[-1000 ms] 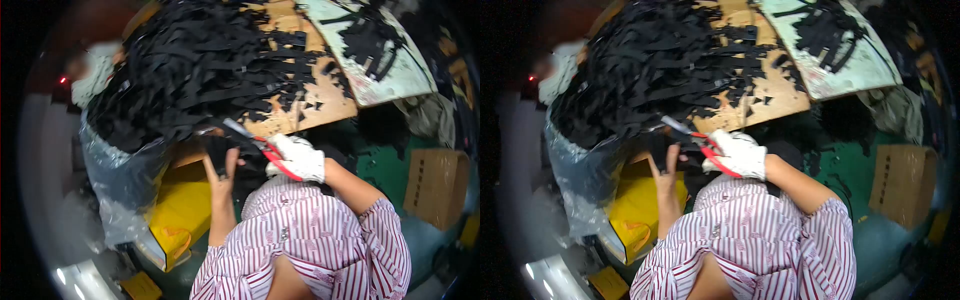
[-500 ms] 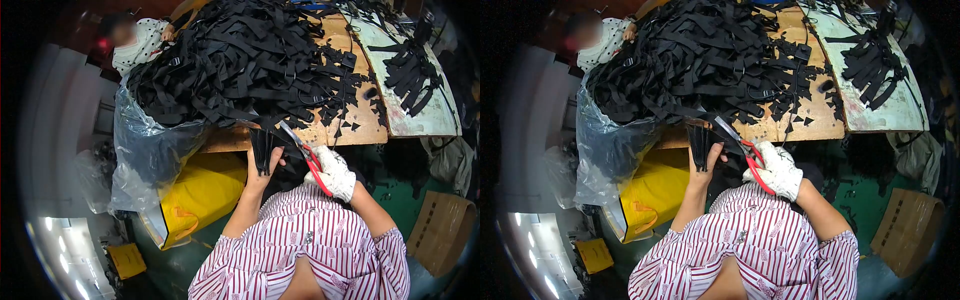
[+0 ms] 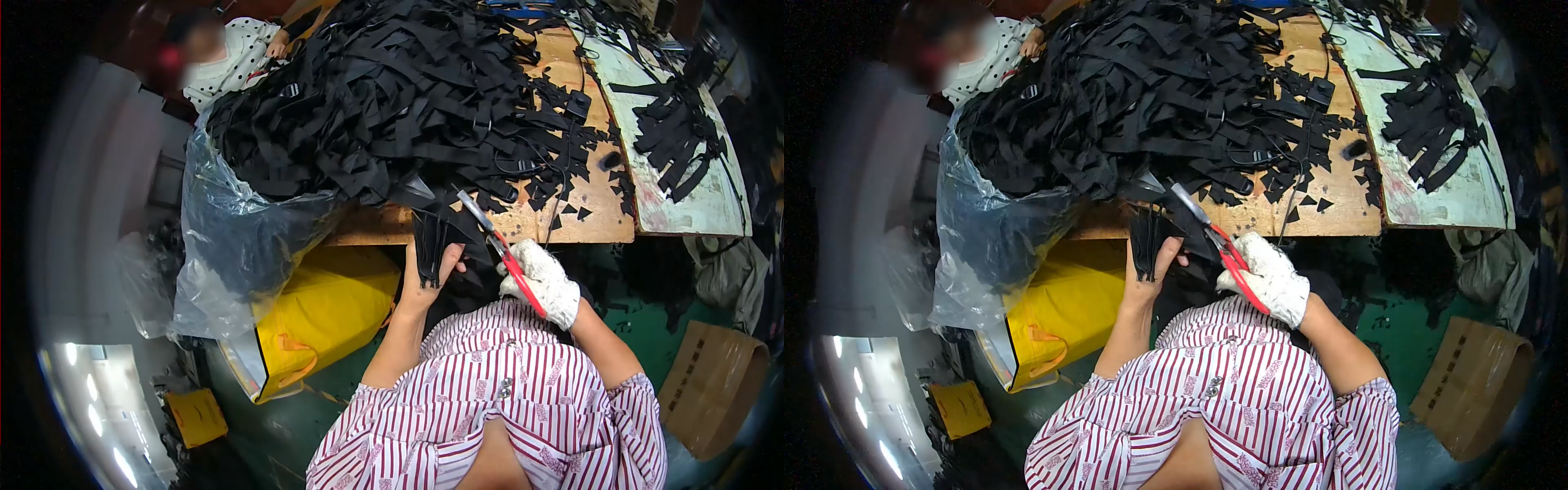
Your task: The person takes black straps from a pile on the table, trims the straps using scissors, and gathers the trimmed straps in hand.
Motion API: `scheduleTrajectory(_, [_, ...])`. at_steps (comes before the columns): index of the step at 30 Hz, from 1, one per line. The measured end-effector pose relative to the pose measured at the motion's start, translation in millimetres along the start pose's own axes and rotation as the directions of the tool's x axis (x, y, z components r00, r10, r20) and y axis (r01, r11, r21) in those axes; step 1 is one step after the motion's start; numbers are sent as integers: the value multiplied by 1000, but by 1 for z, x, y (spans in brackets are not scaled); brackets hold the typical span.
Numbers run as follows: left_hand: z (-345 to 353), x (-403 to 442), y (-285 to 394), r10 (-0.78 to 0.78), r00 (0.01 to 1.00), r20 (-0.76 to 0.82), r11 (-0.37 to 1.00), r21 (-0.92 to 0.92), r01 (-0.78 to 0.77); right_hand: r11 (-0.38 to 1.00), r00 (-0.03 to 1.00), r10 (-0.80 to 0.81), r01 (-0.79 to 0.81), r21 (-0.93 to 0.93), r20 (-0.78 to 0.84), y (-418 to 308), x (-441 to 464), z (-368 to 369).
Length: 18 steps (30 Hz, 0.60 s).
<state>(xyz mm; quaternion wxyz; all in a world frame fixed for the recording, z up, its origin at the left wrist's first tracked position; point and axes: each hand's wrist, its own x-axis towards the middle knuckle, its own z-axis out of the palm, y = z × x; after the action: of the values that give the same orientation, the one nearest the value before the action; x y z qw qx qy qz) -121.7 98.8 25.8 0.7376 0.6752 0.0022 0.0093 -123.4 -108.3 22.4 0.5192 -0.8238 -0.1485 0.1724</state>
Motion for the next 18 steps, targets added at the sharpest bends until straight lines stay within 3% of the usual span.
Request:
scheduleTrajectory(2, [-2, 0, -1, 13, 1000, 10, 1000, -23, -12, 995, 997, 59, -62, 74, 44, 8, 4, 5])
scheduleTrajectory(4, [0, -2, 1, -75, 997, -11, 978, -198, 71, 869, 977, 207, -205, 450, 44, 12, 7, 6])
scheduleTrajectory(5, [-2, -3, 0, -72, 997, -15, 978, -199, 68, 446, 913, 300, -392, 805, 278, 8, 12, 0])
scheduleTrajectory(6, [-6, -2, -2, -90, 996, 30, 973, -209, 94, 646, 946, 305, -290, 706, 111, -1, 6, -3])
scheduleTrajectory(8, [-13, -3, -9, -93, 994, 65, 969, -223, 105, 723, 968, 229, -242, 647, 107, 5, 3, -6])
scheduleTrajectory(10, [-22, -6, -14, 49, 975, 218, 996, -88, -30, 696, 968, 218, -246, 674, 127, 6, 5, -7])
scheduleTrajectory(11, [-26, -6, -13, 37, 970, 238, 994, 91, -60, 678, 966, 216, -252, 690, 141, 3, 8, -7])
scheduleTrajectory(12, [-26, -4, -10, 114, 960, 254, 965, 200, -168, 780, 975, 212, -207, 591, 61, -6, 5, -7])
scheduleTrajectory(13, [-26, -3, -7, 155, 955, 252, 940, 260, -221, 660, 910, 380, -393, 640, 166, -12, 10, -9])
scheduleTrajectory(14, [-28, -8, -2, 57, 980, 189, 970, 224, -100, 651, 912, 394, -363, 667, 112, -24, 10, -8])
scheduleTrajectory(15, [-28, -14, 4, -47, 990, 136, 984, 176, 23, 743, 937, 341, -319, 588, 76, -26, 11, -8])
scheduleTrajectory(16, [-29, -20, -11, 147, 989, -32, 989, 8, -147, 822, 956, 289, -272, 501, 44, -28, 12, -8])
scheduleTrajectory(17, [-30, -9, 15, 354, 930, 101, 913, 176, -367, 874, 962, 268, -267, 407, 56, -17, 17, -7])
scheduleTrajectory(18, [-22, -14, 44, 463, 886, -17, 789, 463, -403, 878, 963, 263, -263, 400, 55, -15, 18, -5])
